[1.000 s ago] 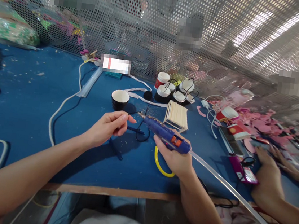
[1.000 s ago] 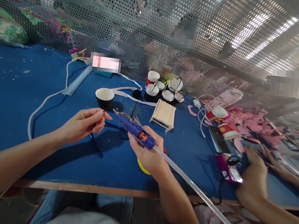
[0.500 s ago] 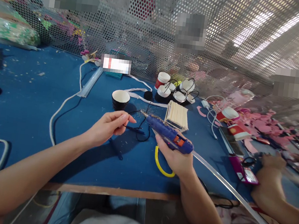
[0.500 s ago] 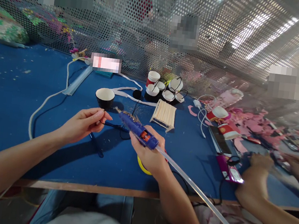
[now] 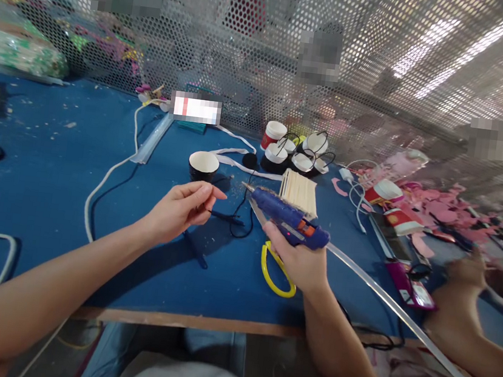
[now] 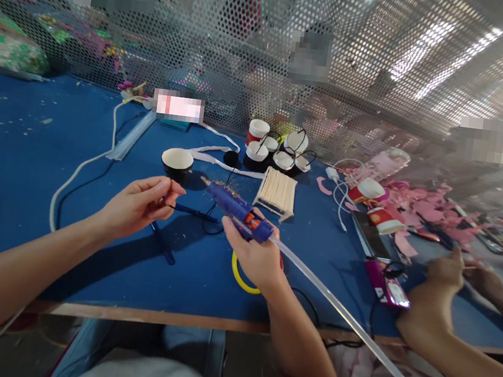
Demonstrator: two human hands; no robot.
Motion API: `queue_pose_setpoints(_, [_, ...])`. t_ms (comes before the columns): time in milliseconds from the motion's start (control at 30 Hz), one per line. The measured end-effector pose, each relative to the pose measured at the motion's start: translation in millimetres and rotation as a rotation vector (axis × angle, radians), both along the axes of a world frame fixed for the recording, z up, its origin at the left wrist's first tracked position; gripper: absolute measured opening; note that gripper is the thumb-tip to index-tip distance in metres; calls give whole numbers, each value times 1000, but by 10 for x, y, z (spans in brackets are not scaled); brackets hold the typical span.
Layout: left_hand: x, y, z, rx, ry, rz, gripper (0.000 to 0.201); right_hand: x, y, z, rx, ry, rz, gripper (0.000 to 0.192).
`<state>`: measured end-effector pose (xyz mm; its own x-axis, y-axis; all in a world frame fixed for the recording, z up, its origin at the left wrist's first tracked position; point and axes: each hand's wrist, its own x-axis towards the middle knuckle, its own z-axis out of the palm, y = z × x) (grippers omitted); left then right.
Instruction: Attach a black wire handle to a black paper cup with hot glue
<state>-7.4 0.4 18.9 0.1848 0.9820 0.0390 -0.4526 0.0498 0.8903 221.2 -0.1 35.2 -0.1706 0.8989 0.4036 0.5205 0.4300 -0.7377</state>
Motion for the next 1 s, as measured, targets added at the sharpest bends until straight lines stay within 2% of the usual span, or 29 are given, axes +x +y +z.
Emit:
queue_pose_setpoints(167, [-8,10,28,-112,-111,-23,21,-20,-9,-52,-50,51,12,15])
queue_pose_setpoints(500, [33,-5,21,-277,-217,-146,23,0,36,-124,85,-62,43,11])
queue_pose_setpoints(667, [49,-18,34,-308,-225,-167,24,-27,29,-94,73,-48,48,11])
queue_pose_setpoints(767, [36,-18,56,-253,-220,-94,23,-33,1,-48,19,-18,36,12])
queue_pose_setpoints(933, [-3,5,90,-59,-182,191,22,-27,-30,-11,1,-11,31,13])
queue_pose_setpoints(1000, [-5,10,90,-5,-168,249,22,-20,-24,-37,28,-34,31,12])
